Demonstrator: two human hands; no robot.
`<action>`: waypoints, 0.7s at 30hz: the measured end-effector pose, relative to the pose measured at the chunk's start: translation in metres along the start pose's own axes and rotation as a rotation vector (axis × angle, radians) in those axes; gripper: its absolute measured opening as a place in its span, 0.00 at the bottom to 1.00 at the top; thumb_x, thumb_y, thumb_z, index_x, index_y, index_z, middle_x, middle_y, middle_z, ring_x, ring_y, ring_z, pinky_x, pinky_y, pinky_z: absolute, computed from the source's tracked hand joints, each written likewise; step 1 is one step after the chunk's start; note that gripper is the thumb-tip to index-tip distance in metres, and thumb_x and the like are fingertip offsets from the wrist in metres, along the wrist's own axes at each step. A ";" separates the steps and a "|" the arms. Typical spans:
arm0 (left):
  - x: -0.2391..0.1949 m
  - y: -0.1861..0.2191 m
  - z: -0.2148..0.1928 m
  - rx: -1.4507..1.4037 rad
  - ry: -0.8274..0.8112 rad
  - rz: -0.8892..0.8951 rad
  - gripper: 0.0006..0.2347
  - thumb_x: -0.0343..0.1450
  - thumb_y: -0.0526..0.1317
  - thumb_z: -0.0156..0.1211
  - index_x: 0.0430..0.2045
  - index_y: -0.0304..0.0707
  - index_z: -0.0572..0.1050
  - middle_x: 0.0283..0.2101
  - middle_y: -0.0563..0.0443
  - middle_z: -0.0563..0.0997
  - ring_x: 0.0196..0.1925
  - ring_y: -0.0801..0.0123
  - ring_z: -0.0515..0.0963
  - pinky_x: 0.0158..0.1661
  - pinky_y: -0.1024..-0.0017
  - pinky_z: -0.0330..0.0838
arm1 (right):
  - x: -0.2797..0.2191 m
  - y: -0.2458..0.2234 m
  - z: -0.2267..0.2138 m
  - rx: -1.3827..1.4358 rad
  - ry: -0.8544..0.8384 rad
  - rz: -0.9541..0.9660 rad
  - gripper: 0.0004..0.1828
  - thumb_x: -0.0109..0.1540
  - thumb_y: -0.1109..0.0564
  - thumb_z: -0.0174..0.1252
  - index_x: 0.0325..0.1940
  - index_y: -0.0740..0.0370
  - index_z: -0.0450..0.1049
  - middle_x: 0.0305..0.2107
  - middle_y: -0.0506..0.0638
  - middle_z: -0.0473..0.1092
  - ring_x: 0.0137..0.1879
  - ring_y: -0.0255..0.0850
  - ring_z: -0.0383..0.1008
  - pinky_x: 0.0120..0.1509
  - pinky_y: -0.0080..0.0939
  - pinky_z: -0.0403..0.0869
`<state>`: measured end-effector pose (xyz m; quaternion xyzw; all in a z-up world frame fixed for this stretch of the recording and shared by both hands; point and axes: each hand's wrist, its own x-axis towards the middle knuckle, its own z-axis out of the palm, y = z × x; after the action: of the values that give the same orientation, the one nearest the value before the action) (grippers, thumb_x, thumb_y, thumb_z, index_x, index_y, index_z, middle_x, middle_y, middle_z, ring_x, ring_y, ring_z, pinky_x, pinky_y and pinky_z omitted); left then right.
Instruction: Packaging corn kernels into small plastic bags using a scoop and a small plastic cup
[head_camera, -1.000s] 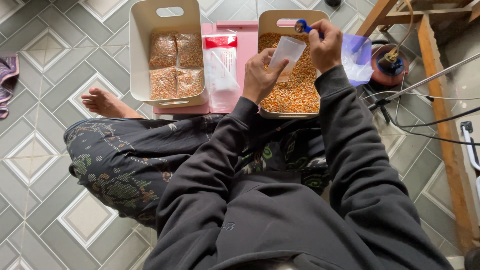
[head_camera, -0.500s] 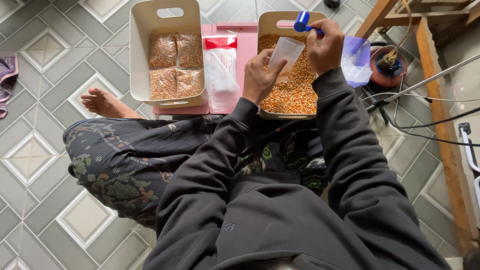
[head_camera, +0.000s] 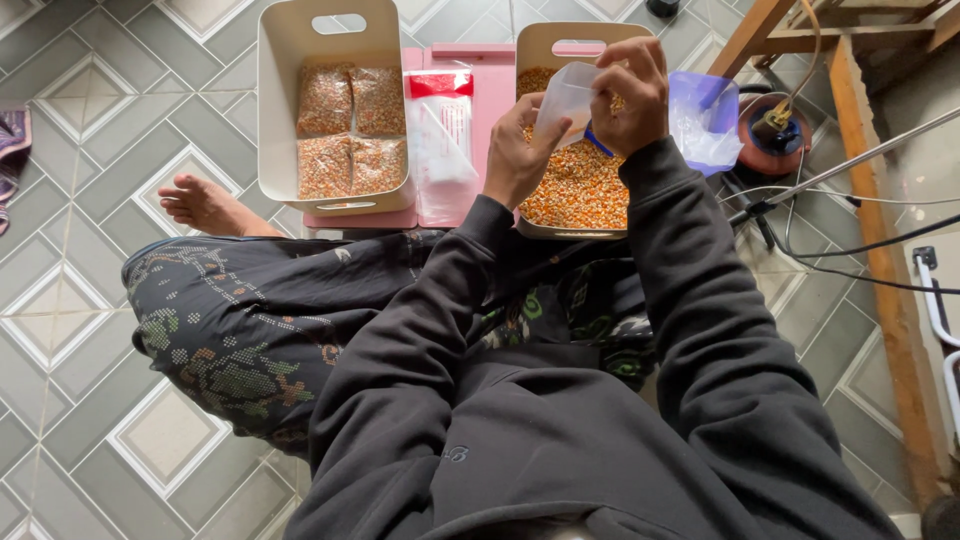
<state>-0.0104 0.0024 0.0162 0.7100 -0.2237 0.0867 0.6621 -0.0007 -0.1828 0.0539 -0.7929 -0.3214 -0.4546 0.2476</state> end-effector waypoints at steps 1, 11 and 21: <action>0.001 -0.007 0.001 -0.001 0.001 -0.001 0.25 0.69 0.61 0.56 0.46 0.37 0.74 0.42 0.43 0.85 0.42 0.61 0.87 0.34 0.65 0.88 | 0.002 -0.002 0.000 0.000 -0.002 0.000 0.07 0.54 0.74 0.50 0.26 0.66 0.66 0.38 0.59 0.71 0.48 0.52 0.65 0.47 0.51 0.69; 0.004 -0.019 0.004 0.075 -0.091 0.048 0.19 0.68 0.52 0.68 0.40 0.35 0.74 0.35 0.45 0.83 0.34 0.62 0.86 0.31 0.71 0.85 | 0.033 -0.015 -0.017 -0.118 -0.181 -0.119 0.07 0.59 0.68 0.54 0.32 0.59 0.69 0.37 0.51 0.74 0.37 0.49 0.69 0.45 0.51 0.63; 0.006 -0.015 0.003 -0.002 -0.027 0.010 0.14 0.68 0.43 0.73 0.42 0.36 0.80 0.46 0.39 0.79 0.48 0.59 0.80 0.47 0.67 0.81 | 0.039 -0.011 -0.024 0.031 -0.277 -0.082 0.11 0.57 0.70 0.54 0.37 0.59 0.76 0.41 0.50 0.75 0.40 0.49 0.73 0.48 0.48 0.65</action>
<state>0.0006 -0.0017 0.0047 0.7094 -0.2365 0.0802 0.6591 -0.0069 -0.1807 0.1007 -0.8305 -0.3916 -0.3453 0.1944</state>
